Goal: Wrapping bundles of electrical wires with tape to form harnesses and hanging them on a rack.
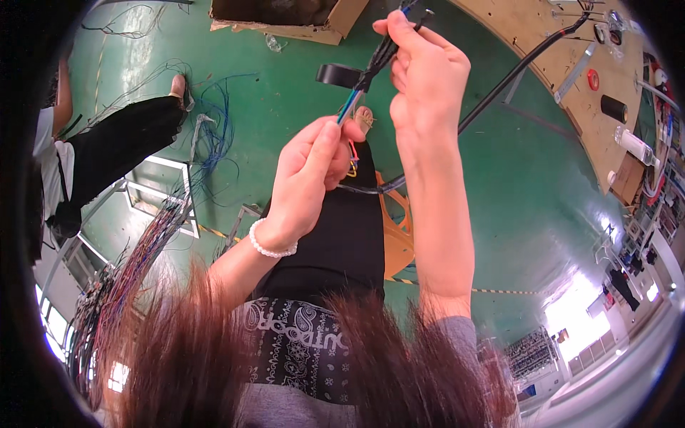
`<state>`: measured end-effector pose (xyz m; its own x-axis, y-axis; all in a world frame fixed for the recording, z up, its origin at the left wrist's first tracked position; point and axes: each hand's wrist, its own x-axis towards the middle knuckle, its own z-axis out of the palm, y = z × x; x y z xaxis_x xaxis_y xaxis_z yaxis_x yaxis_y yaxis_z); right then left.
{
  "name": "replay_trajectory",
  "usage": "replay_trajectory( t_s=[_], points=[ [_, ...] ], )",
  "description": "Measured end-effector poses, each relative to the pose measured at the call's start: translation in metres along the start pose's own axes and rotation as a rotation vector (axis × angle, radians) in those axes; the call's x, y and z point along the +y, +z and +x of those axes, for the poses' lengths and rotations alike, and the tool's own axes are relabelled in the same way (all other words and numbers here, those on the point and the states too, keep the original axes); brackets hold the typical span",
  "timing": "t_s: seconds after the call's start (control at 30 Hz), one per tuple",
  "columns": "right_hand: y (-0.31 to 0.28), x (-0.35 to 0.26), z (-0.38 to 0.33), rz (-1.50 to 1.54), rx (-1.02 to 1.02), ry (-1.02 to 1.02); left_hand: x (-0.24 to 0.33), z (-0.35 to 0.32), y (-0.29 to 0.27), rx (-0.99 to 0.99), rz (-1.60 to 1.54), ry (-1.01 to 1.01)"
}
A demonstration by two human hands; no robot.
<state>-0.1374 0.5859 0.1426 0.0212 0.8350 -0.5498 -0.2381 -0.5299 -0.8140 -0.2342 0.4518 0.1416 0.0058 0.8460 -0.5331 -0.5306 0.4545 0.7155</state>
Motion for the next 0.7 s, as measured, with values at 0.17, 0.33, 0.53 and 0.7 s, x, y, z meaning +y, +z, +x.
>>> replay_trajectory(
  t_s=[0.17, 0.33, 0.53, 0.7],
  points=[
    [0.011, 0.006, 0.002, -0.071, 0.062, -0.086, -0.007, 0.0, 0.008, 0.154, 0.207, 0.138],
    [0.012, 0.01, 0.009, -0.012, 0.127, -0.003, -0.006, 0.007, 0.003, 0.152, 0.246, 0.036],
    [0.001, 0.011, 0.005, -0.091, 0.097, -0.094, 0.004, 0.011, 0.002, 0.106, 0.186, -0.057],
    [-0.031, 0.033, -0.013, -0.109, -0.153, -0.27, 0.013, 0.004, 0.002, 0.114, 0.173, -0.068]
  ],
)
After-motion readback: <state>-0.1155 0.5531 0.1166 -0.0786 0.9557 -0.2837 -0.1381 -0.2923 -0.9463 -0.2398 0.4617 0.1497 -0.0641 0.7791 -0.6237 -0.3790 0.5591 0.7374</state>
